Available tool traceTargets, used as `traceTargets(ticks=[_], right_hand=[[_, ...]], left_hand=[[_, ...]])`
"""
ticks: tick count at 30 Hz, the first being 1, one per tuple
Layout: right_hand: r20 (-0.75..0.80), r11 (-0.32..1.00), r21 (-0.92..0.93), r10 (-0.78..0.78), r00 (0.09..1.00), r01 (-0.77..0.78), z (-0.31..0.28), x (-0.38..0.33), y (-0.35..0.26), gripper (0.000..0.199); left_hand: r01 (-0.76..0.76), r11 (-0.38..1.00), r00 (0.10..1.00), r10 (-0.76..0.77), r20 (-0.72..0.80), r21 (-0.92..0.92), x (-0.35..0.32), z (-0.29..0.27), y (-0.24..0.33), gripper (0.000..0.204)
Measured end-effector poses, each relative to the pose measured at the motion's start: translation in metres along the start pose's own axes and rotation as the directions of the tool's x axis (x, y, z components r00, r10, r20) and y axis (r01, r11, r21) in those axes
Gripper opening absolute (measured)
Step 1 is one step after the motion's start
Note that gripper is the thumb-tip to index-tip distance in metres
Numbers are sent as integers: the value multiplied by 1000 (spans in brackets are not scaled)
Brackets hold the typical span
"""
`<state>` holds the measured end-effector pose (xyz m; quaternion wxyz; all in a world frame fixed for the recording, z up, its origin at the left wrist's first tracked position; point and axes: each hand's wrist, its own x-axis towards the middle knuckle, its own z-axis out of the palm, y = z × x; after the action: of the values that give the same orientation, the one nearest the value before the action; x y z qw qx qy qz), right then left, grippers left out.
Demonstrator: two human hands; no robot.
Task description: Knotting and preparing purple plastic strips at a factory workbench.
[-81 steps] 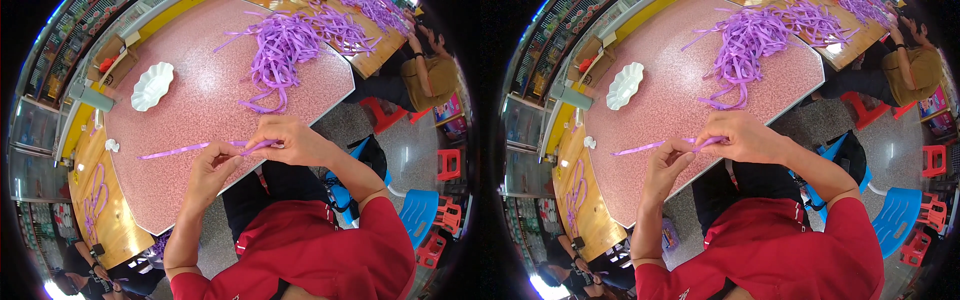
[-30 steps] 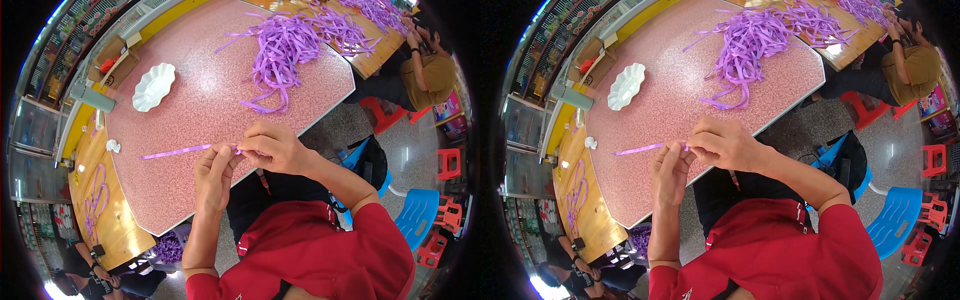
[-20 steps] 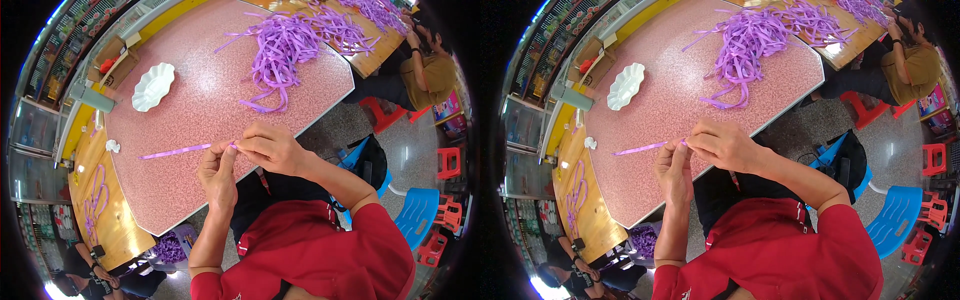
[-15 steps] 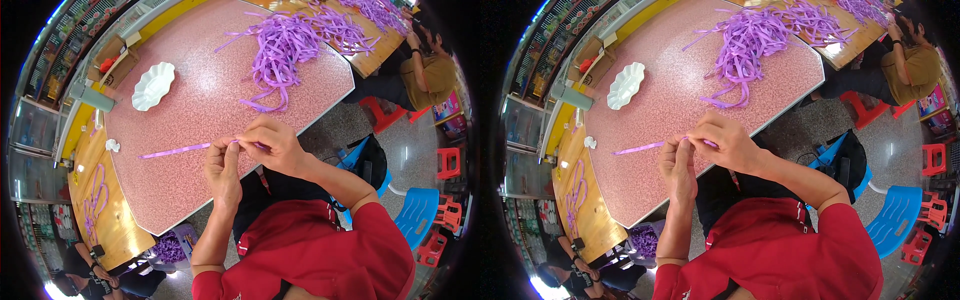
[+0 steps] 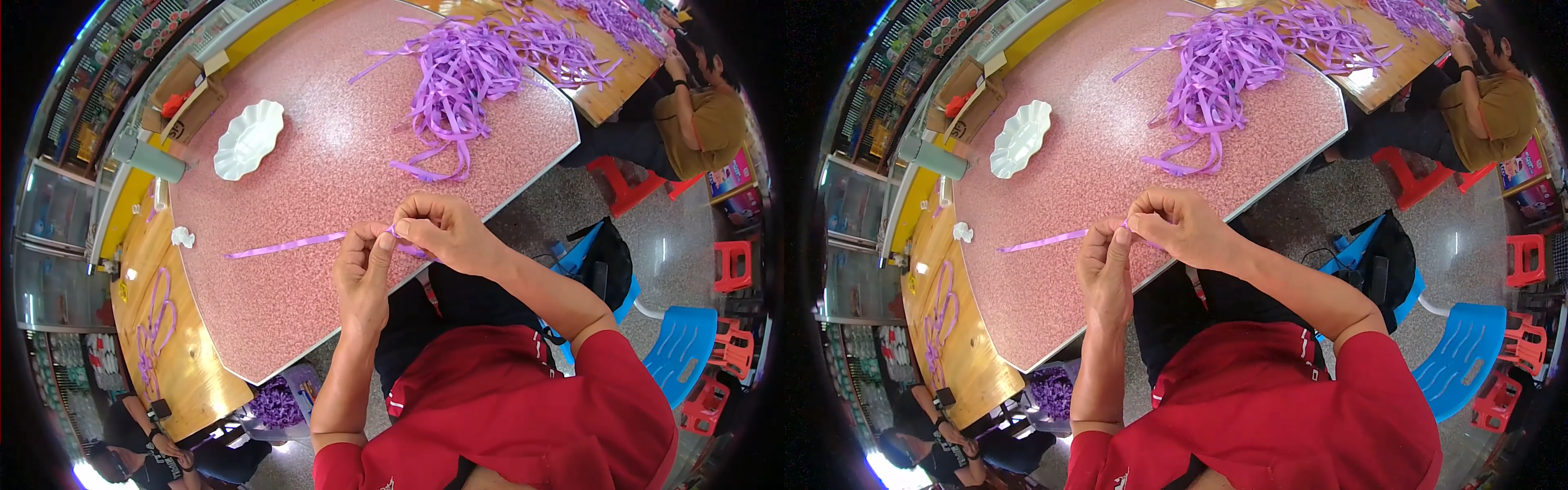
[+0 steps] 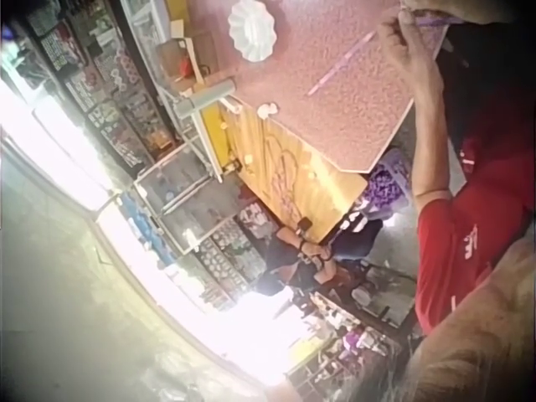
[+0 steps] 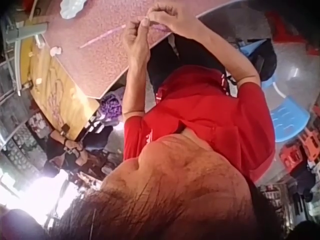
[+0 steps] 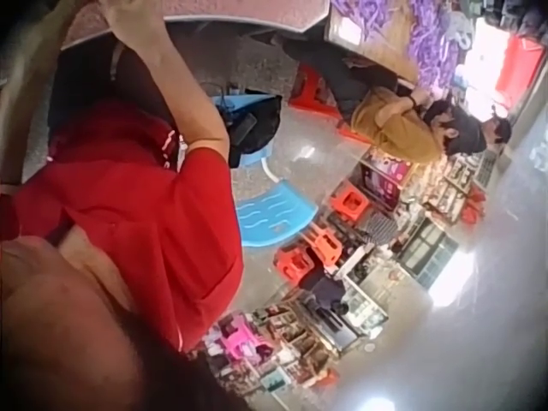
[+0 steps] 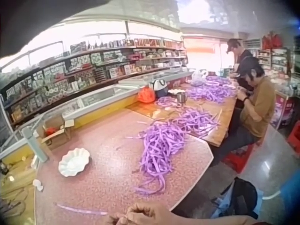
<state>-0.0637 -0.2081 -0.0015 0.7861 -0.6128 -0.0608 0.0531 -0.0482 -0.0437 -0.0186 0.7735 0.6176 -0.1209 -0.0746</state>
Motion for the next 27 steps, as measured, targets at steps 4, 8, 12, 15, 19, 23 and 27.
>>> traceTargets(ticks=[4, 8, 12, 15, 19, 23, 27], right_hand=[[62, 998, 32, -59, 996, 57, -4, 2, 5, 16], [37, 997, 76, -10, 999, 7, 0, 1, 2, 15], [-30, 997, 67, 44, 999, -42, 4, 0, 1, 17], [-56, 999, 43, 22, 998, -20, 3, -1, 0, 19], [-108, 1000, 18, 17, 994, -15, 3, -1, -2, 20], [-105, 1000, -5, -9, 994, 8, 2, 1, 1, 20], [-33, 976, 203, 92, 995, -83, -4, 2, 1, 19]], left_hand=[[177, 959, 978, -146, 149, -222, 3, 3, 12, 10], [77, 995, 997, -76, 15, -66, -1, 7, 7, 9], [-128, 984, 988, 138, -74, 128, 0, 16, 7, 9], [-238, 953, 967, 251, -47, 187, 0, 16, 5, 10], [-237, 945, 965, 257, -61, 226, -3, 16, 4, 11], [-391, 803, 903, 429, 19, 450, 3, 7, -3, 17], [-524, 547, 791, 597, 134, 653, 8, 7, 1, 19]])
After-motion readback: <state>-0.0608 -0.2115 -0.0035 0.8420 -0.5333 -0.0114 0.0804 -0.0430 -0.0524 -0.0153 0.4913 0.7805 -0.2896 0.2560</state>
